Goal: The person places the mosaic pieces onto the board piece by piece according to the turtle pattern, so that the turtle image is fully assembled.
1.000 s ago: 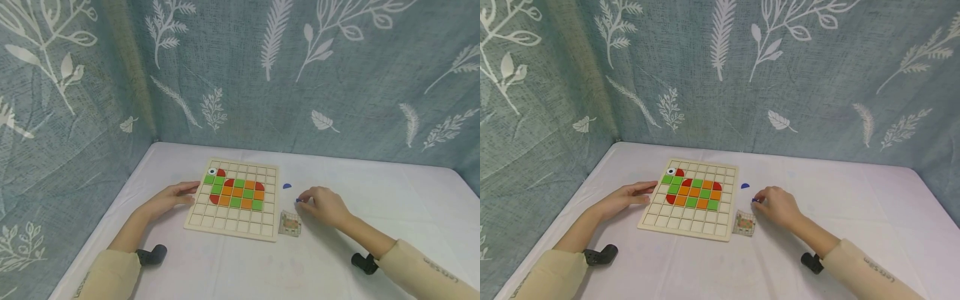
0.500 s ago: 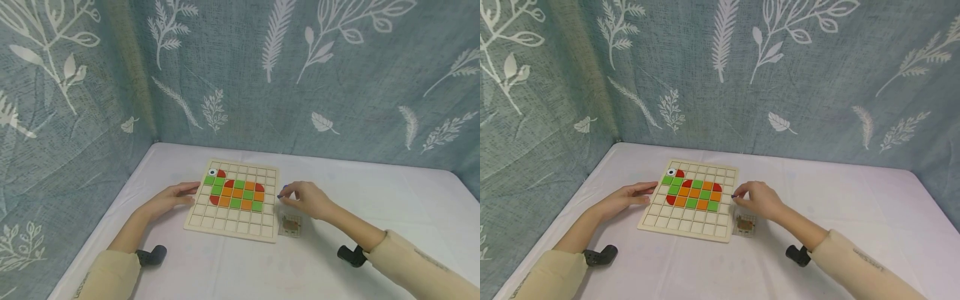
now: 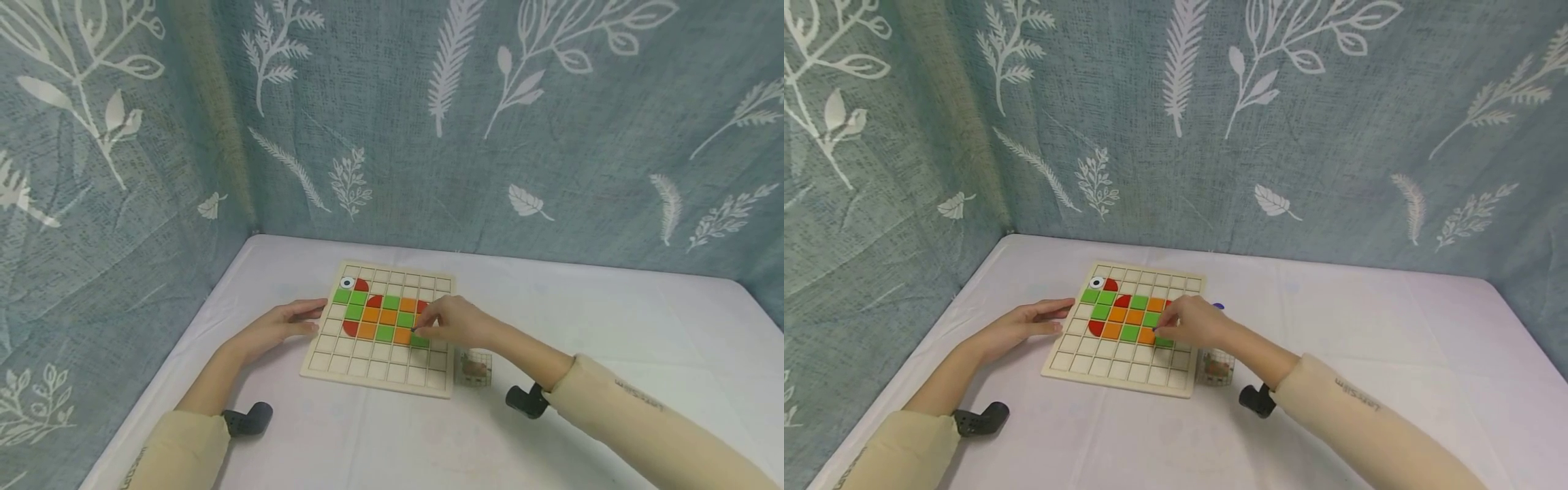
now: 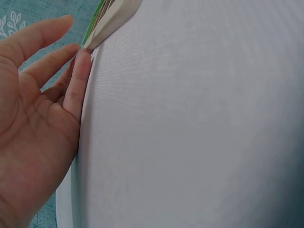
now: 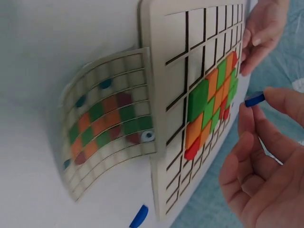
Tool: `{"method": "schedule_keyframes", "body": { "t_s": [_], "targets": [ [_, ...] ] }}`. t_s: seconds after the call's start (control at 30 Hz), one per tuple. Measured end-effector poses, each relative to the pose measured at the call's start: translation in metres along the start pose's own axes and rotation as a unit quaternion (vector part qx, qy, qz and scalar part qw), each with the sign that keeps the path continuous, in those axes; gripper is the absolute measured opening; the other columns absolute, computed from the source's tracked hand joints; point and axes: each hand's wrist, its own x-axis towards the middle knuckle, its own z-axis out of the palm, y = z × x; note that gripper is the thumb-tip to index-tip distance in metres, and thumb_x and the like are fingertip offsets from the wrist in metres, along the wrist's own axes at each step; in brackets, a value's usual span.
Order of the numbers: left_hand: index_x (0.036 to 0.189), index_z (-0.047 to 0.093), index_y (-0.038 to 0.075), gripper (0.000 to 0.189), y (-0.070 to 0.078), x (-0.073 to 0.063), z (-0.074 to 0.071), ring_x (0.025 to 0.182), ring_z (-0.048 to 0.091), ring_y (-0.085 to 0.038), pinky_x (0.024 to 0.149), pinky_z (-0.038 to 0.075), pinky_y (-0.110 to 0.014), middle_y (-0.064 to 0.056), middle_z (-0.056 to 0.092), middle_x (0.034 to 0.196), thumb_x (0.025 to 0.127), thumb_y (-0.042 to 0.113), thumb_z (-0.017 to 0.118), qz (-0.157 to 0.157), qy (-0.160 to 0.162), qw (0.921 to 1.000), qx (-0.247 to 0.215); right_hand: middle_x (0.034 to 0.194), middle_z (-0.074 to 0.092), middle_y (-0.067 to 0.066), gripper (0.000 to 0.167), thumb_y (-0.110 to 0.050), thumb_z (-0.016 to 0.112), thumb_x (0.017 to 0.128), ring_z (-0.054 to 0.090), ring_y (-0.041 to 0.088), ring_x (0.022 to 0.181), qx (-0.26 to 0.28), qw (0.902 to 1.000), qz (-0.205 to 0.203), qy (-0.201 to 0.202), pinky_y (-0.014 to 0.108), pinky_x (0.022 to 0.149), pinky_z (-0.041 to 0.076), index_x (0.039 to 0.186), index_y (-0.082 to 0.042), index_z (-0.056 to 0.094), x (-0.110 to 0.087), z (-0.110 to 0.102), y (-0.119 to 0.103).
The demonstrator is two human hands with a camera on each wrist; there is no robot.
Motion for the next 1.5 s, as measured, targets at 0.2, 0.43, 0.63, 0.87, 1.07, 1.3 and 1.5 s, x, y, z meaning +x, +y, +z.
{"method": "schedule_keyframes", "body": {
  "t_s": [0.2,0.43,0.63,0.87,1.07,1.3,1.5],
  "targets": [
    [0.142,0.036,0.009,0.063,-0.002,-0.001,-0.001,0.134,0.029,-0.034,0.112,0.022,-0.054,-0.016,0.036,0.144,0.086,0.025,0.062,-0.009,0.007,0.9998,0.014,0.081,0.068,0.003,0.019,-0.018,0.06,0.089,0.049,0.005,0.06,0.025,0.999,-0.015,-0.034,0.016,0.052,0.043,0.094,-0.004,0.071,0.015,0.004,-0.004],
    [0.142,0.037,0.011,0.062,-0.005,0.002,0.0,0.134,0.03,-0.032,0.112,0.022,-0.053,-0.013,0.037,0.144,0.087,0.027,0.061,-0.014,0.009,0.9997,0.018,0.087,0.069,0.003,0.022,-0.02,0.059,0.09,0.06,0.008,0.075,0.048,0.9963,-0.002,-0.071,0.017,0.065,0.049,0.099,-0.003,0.07,0.029,0.013,-0.012],
    [0.142,0.038,0.012,0.062,-0.003,0.005,0.001,0.134,0.032,-0.031,0.112,0.022,-0.052,-0.012,0.037,0.144,0.087,0.027,0.061,-0.015,0.008,0.9997,0.017,0.085,0.068,0.002,0.018,-0.018,0.06,0.089,0.055,0.005,0.072,0.009,0.9979,-0.026,-0.058,0.015,0.065,0.048,0.094,-0.005,0.07,0.04,0.023,-0.021],
    [0.142,0.037,0.01,0.062,-0.002,0.004,-0.001,0.134,0.032,-0.032,0.112,0.023,-0.053,-0.014,0.037,0.144,0.087,0.027,0.061,-0.01,0.004,0.9998,0.019,0.085,0.068,-0.001,0.015,-0.018,0.062,0.088,0.057,0.007,0.078,0.018,0.9983,0.008,-0.055,0.016,0.07,0.049,0.092,-0.007,0.071,0.054,0.039,-0.027],
    [0.142,0.036,0.007,0.063,-0.003,0.001,-0.002,0.132,0.033,-0.033,0.111,0.025,-0.052,-0.017,0.036,0.144,0.087,0.025,0.061,0.002,0.001,0.9998,0.021,0.088,0.067,-0.002,0.015,-0.021,0.062,0.088,0.057,0.007,0.08,-0.009,0.9986,0.012,-0.05,0.017,0.07,0.049,0.09,-0.009,0.071,0.06,0.051,-0.031],
    [0.142,0.036,0.006,0.062,-0.004,0.001,-0.002,0.132,0.033,-0.034,0.111,0.025,-0.052,-0.017,0.035,0.144,0.088,0.025,0.06,0.007,-0.002,0.9998,0.018,0.085,0.068,-0.007,0.015,-0.024,0.062,0.088,0.056,0.003,0.075,-0.045,0.9982,0.003,-0.04,0.014,0.066,0.048,0.091,-0.014,0.073,0.061,0.059,-0.032],
    [0.141,0.036,0.005,0.061,-0.005,0.002,-0.002,0.132,0.033,-0.035,0.111,0.024,-0.052,-0.017,0.034,0.145,0.088,0.023,0.06,0.016,-0.002,0.9998,0.011,0.074,0.065,-0.008,0.009,-0.016,0.064,0.086,0.053,0.003,0.066,-0.035,0.9992,-0.018,-0.008,0.014,0.058,0.047,0.083,-0.014,0.072,0.059,0.06,-0.034]
  ]
}}
